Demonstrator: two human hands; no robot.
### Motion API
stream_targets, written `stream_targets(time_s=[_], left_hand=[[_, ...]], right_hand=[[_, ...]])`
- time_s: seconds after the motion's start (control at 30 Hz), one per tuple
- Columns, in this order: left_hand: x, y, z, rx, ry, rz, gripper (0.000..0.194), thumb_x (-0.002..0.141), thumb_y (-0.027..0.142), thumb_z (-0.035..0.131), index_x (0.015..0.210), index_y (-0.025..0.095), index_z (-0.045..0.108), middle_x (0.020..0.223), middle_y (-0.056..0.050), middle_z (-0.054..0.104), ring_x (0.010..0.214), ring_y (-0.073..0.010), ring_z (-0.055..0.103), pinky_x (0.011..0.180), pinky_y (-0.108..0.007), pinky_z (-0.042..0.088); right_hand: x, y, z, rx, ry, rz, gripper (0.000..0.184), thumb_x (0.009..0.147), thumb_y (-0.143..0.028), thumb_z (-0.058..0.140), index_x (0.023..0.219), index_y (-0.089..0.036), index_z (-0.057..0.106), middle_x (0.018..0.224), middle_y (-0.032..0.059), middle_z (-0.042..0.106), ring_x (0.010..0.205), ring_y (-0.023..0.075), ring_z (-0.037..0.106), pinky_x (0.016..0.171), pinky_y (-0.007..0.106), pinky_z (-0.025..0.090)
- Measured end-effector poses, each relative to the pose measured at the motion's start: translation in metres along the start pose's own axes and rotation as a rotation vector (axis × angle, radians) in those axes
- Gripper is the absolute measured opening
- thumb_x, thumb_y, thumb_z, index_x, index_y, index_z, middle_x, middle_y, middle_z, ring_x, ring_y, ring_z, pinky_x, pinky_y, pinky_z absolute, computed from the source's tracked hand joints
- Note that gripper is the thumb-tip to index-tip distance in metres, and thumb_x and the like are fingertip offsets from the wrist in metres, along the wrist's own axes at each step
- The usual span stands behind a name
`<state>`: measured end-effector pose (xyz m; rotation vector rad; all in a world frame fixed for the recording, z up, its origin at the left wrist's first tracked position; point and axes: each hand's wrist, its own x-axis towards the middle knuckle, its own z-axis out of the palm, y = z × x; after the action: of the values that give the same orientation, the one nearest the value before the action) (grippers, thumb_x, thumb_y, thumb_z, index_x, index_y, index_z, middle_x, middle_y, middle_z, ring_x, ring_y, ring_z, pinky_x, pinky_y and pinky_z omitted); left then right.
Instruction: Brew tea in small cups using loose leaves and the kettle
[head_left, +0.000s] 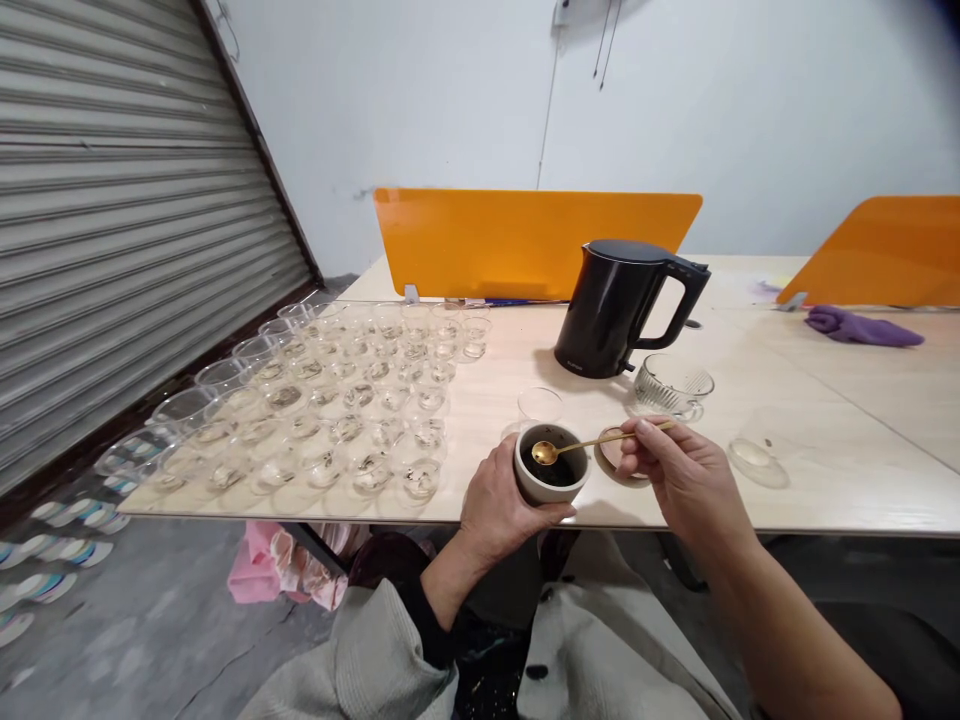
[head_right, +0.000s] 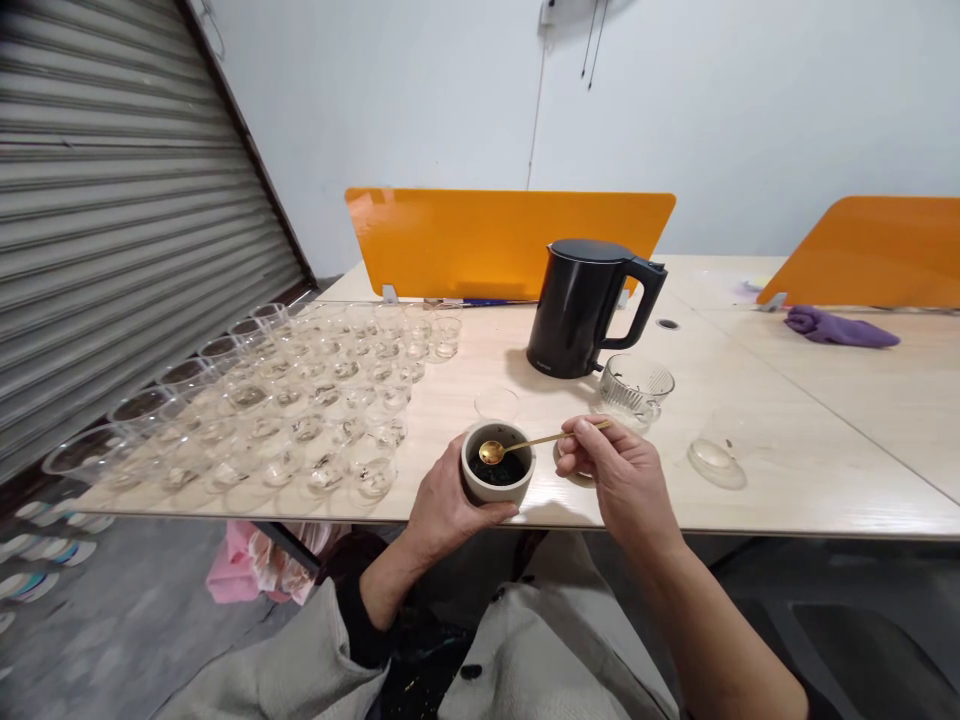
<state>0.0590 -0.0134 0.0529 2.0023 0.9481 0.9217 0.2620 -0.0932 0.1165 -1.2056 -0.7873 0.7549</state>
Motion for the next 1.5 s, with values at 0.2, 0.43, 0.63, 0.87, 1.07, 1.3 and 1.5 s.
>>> stream_targets(time_s=[0.2, 0.43, 0.63, 0.87, 1.07, 1.3, 1.5], left_hand=[[0.001, 0.002, -0.001, -0.003, 0.000, -0.004, 0.100, 0.061, 0.047, 0.095, 0.144, 0.028, 0.044, 0.135, -0.009, 0.065, 0.126, -0.0351, 0.064, 0.108, -0.052, 0.051], [0.001, -0.001, 0.000, 0.004, 0.004, 0.010, 0.098, 0.062, 0.048, 0.094, 0.144, 0.026, 0.044, 0.134, -0.010, 0.065, 0.125, -0.0345, 0.064, 0.108, -0.052, 0.051], [0.000, 0.000, 0.000, -0.005, 0.005, 0.017, 0.098, 0.062, 0.048, 0.095, 0.143, 0.025, 0.045, 0.133, -0.010, 0.066, 0.125, -0.0342, 0.064, 0.108, -0.051, 0.051], [0.000, 0.000, 0.000, -0.007, 0.008, 0.018, 0.097, 0.062, 0.049, 0.094, 0.142, 0.027, 0.045, 0.131, -0.009, 0.066, 0.123, -0.0339, 0.064, 0.106, -0.051, 0.052], [0.001, -0.003, 0.002, 0.007, 0.016, 0.023, 0.100, 0.061, 0.051, 0.094, 0.143, 0.028, 0.043, 0.133, -0.010, 0.065, 0.126, -0.0351, 0.063, 0.107, -0.052, 0.051], [0.001, -0.005, 0.003, 0.023, 0.026, 0.039, 0.098, 0.061, 0.049, 0.094, 0.142, 0.026, 0.044, 0.134, -0.010, 0.065, 0.126, -0.0354, 0.063, 0.107, -0.053, 0.051], [0.001, -0.004, 0.002, 0.019, 0.017, 0.036, 0.099, 0.061, 0.049, 0.094, 0.144, 0.026, 0.043, 0.134, -0.011, 0.065, 0.127, -0.0355, 0.063, 0.108, -0.053, 0.051]], right_hand=[[0.008, 0.003, -0.004, 0.131, 0.031, 0.063, 0.025, 0.080, -0.039, 0.087, 0.086, -0.018, 0.075, 0.071, 0.0011, 0.067, 0.058, 0.0095, 0.063, 0.054, 0.019, 0.054], [0.012, 0.004, -0.004, 0.213, 0.069, 0.111, 0.026, 0.075, -0.035, 0.090, 0.084, -0.016, 0.075, 0.071, -0.0002, 0.065, 0.058, 0.0066, 0.060, 0.055, 0.016, 0.055], [0.014, -0.001, 0.001, 0.271, 0.106, 0.097, 0.029, 0.070, -0.033, 0.093, 0.082, -0.014, 0.075, 0.071, -0.0005, 0.064, 0.058, 0.0059, 0.058, 0.054, 0.015, 0.055], [0.028, -0.002, 0.001, 0.294, 0.140, 0.040, 0.026, 0.072, -0.033, 0.091, 0.083, -0.016, 0.074, 0.075, -0.0020, 0.064, 0.058, 0.0048, 0.059, 0.057, 0.015, 0.058], [0.039, -0.006, 0.010, 0.191, 0.156, -0.164, 0.021, 0.083, -0.039, 0.082, 0.086, -0.021, 0.072, 0.075, -0.0023, 0.066, 0.059, 0.0081, 0.063, 0.062, 0.021, 0.061], [0.032, -0.001, 0.027, -0.517, -0.011, -0.470, 0.025, 0.092, -0.046, 0.073, 0.094, -0.021, 0.077, 0.076, 0.0025, 0.072, 0.066, 0.0169, 0.071, 0.063, 0.028, 0.056], [0.027, -0.001, 0.023, -0.467, 0.072, -0.494, 0.026, 0.095, -0.047, 0.068, 0.099, -0.022, 0.075, 0.078, 0.0023, 0.073, 0.068, 0.0176, 0.072, 0.068, 0.032, 0.060]])
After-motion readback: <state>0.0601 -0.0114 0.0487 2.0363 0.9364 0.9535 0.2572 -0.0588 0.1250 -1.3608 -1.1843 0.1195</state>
